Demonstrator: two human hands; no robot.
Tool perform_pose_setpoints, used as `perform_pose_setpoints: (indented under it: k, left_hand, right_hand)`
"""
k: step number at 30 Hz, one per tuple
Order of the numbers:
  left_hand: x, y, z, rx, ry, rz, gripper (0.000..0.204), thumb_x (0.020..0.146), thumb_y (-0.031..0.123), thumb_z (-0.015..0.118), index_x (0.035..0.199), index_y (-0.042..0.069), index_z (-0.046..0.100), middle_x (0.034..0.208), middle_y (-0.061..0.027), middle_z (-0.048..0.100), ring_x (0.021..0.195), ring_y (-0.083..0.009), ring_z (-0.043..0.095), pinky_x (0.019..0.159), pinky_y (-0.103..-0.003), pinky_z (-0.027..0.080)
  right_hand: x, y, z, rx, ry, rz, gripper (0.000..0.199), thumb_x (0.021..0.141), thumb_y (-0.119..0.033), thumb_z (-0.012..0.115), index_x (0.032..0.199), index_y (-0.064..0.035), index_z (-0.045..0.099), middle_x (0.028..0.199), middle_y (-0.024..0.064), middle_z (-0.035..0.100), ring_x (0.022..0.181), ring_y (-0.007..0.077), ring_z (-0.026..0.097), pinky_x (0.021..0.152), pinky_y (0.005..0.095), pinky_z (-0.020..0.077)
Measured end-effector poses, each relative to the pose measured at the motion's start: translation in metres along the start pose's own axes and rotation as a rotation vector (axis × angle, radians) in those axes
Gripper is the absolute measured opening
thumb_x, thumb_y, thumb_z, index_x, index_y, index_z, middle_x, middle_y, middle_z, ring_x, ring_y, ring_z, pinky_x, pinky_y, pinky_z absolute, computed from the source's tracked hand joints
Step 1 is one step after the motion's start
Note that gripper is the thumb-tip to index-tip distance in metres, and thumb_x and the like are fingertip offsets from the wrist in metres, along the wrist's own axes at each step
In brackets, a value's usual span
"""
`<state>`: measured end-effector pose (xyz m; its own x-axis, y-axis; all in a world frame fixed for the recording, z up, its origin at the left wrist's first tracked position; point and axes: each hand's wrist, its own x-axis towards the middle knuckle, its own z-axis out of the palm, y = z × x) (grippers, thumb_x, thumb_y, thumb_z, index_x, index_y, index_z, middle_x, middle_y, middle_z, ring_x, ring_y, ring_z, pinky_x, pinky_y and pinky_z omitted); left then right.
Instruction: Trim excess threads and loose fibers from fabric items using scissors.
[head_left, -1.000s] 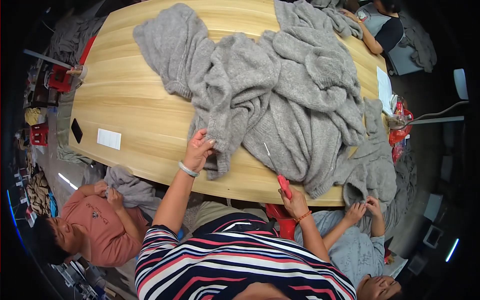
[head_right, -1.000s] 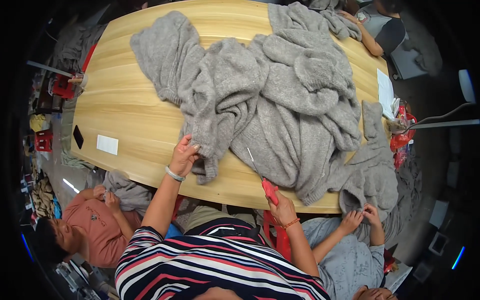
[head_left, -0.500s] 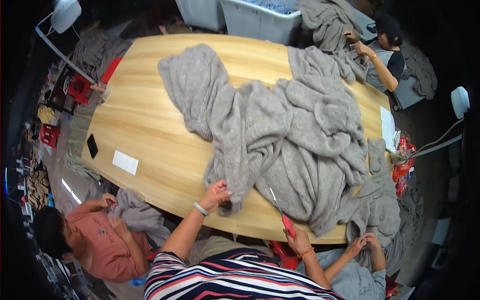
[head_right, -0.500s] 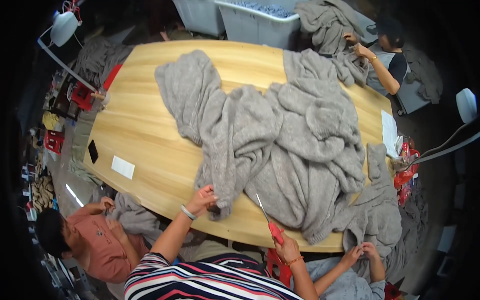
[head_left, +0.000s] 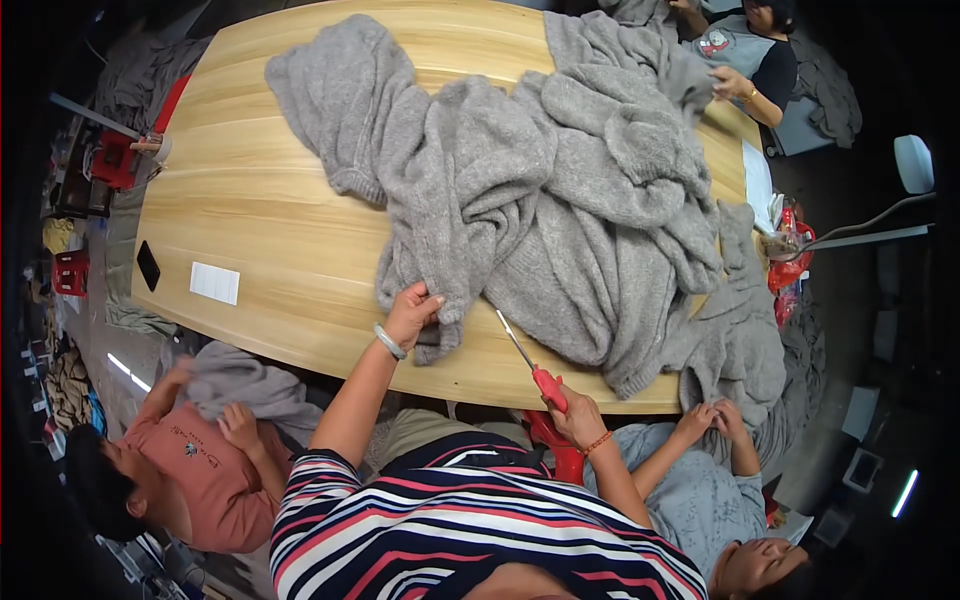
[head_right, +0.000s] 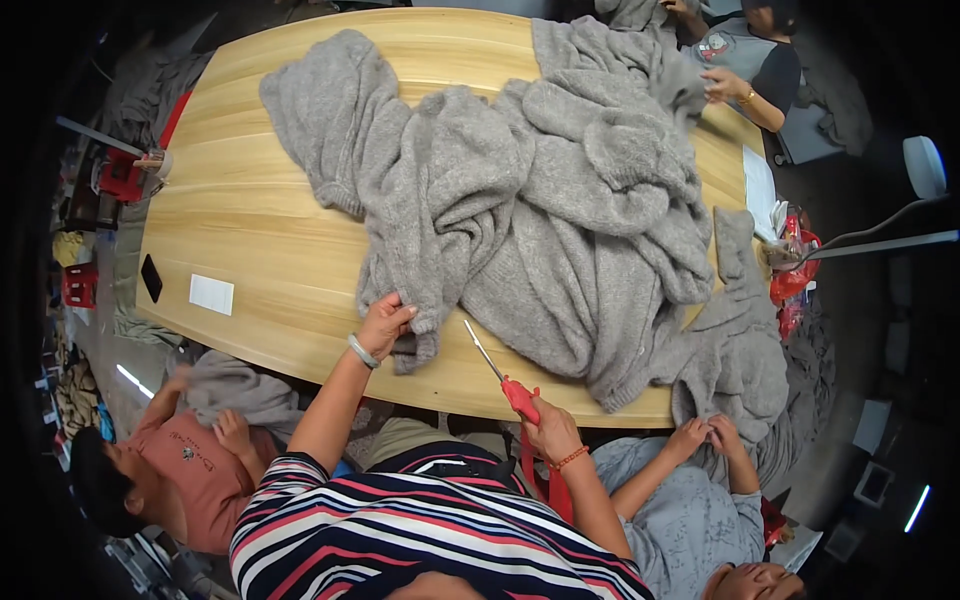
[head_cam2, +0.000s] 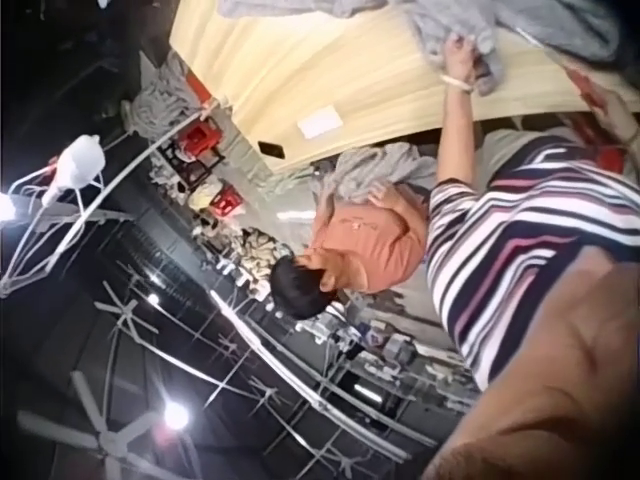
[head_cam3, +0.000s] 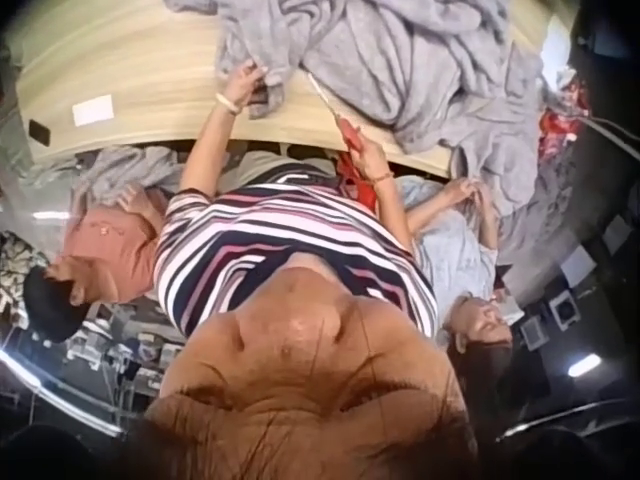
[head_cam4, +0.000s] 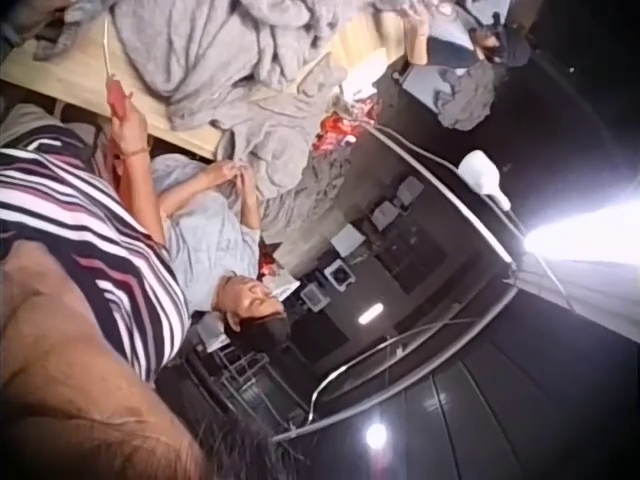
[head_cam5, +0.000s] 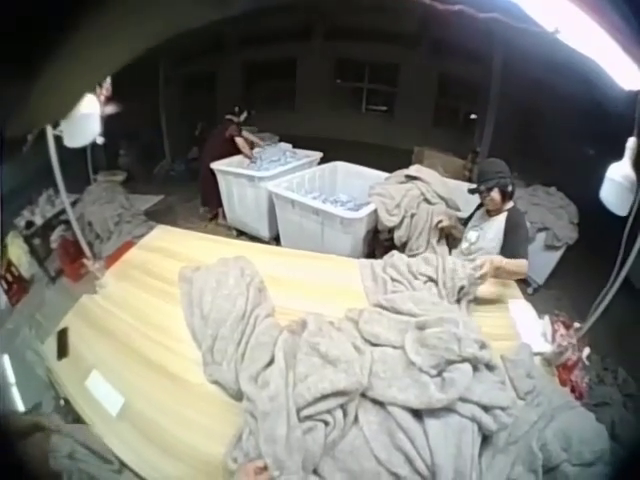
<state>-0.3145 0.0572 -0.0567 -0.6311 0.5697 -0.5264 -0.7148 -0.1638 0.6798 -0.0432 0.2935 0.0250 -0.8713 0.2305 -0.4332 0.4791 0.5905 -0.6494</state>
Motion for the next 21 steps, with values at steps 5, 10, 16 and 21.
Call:
perform_pose_setpoints:
  k: [5, 10, 16, 21]
  left_hand:
    - [0.001, -0.007, -0.006, 0.023, -0.045, 0.036, 0.017, 0.093, 0.004, 0.063, 0.11, 0.003, 0.063, 0.103, -0.0029, 0.069, 0.089, -0.0112, 0.066, 0.079, -0.028, 0.055]
    - [-0.009, 0.0, 0.013, 0.281, -0.027, 0.139, 0.041, 0.089, 0.013, 0.071, 0.124, 0.0, 0.056, 0.112, -0.0089, 0.067, 0.097, -0.0174, 0.065, 0.086, -0.033, 0.053]
    - [-0.001, 0.053, 0.089, 1.632, 0.571, 0.854, 0.093, 0.063, 0.024, 0.089, 0.142, 0.008, 0.042, 0.144, -0.0234, 0.039, 0.126, -0.0379, 0.047, 0.102, -0.044, 0.042]
    - [0.084, 0.075, -0.036, 1.555, 0.414, 0.638, 0.073, 0.068, -0.003, 0.068, 0.137, 0.008, 0.05, 0.129, -0.0236, 0.052, 0.118, -0.0426, 0.053, 0.103, -0.047, 0.043]
  right_hand:
    - [-0.005, -0.011, 0.003, -0.08, -0.088, -0.015, 0.019, 0.086, -0.018, 0.063, 0.1, -0.0051, 0.058, 0.083, 0.0255, 0.062, 0.081, 0.0472, 0.06, 0.07, 0.0516, 0.0479]
    - [-0.011, -0.018, 0.007, -0.058, -0.089, -0.051, 0.022, 0.085, -0.018, 0.063, 0.101, -0.0048, 0.058, 0.083, 0.0256, 0.063, 0.082, 0.0476, 0.06, 0.07, 0.052, 0.0478]
    - [-0.022, -0.012, 0.014, -0.048, -0.019, 0.029, 0.019, 0.086, -0.019, 0.064, 0.101, -0.0079, 0.061, 0.081, 0.0248, 0.063, 0.079, 0.0456, 0.062, 0.068, 0.0512, 0.0482]
    - [-0.025, -0.031, 0.013, 0.002, 0.097, 0.08, 0.017, 0.09, -0.021, 0.063, 0.097, -0.0055, 0.061, 0.08, 0.0248, 0.064, 0.078, 0.046, 0.062, 0.067, 0.0511, 0.0486]
